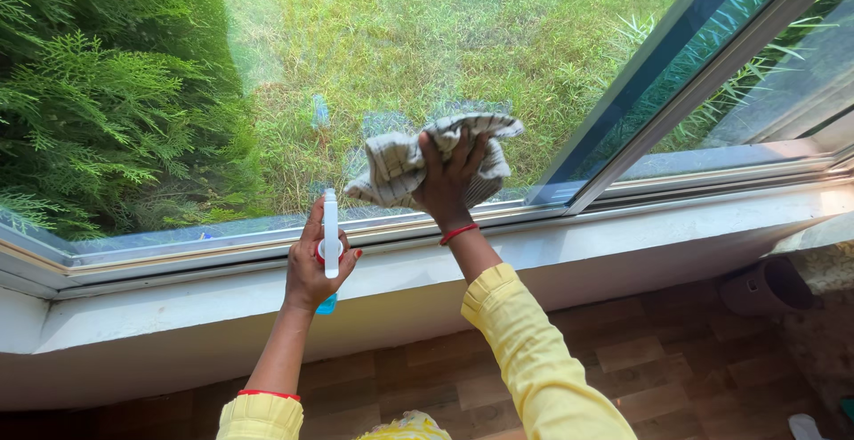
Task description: The person cleans a glass window by spraying liquid from a bottle and wiping the surface with a cloth.
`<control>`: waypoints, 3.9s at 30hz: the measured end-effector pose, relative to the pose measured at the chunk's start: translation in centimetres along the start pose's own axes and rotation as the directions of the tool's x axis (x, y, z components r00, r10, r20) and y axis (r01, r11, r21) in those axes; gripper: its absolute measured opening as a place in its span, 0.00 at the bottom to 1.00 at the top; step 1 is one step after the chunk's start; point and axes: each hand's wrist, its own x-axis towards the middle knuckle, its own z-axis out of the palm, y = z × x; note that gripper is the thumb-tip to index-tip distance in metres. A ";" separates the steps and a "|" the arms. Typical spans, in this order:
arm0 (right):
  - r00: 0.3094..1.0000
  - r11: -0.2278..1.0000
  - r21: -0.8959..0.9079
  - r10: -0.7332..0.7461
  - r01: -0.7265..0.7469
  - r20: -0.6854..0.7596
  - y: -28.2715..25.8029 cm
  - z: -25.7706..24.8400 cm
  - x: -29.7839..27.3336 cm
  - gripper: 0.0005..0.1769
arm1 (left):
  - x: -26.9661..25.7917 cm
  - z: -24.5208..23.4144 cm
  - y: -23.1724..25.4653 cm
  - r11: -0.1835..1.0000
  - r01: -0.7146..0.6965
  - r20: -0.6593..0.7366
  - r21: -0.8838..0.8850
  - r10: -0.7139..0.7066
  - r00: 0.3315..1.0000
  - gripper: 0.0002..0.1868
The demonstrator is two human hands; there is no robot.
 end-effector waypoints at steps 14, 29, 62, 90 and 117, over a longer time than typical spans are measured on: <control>0.973 0.990 -0.033 0.142 -0.139 0.184 -3.5 -3.4 0.9 0.47 | -1.1 -0.9 -1.8 0.994 0.019 -0.033 -0.108 -0.022 0.999 0.52; 0.965 0.999 -0.024 0.030 -0.024 0.262 -2.0 -2.9 -1.6 0.50 | -1.0 -1.5 -2.2 0.984 0.028 0.015 -0.176 -0.026 1.000 0.50; 0.956 1.000 -0.019 0.018 -0.013 0.291 16.1 -2.2 -14.1 0.41 | 0.5 19.4 5.4 0.988 0.030 -0.074 -0.153 -0.042 0.996 0.49; 0.777 0.988 -0.016 -0.108 0.151 0.620 21.0 -4.1 -18.6 0.47 | 1.5 20.1 6.6 0.986 0.091 -0.021 -0.136 -0.095 0.995 0.49; 0.935 0.942 -0.066 -0.314 0.328 0.168 -2.7 -0.8 2.9 0.38 | -1.4 -5.9 3.0 0.994 0.104 0.061 -0.018 -0.102 0.993 0.48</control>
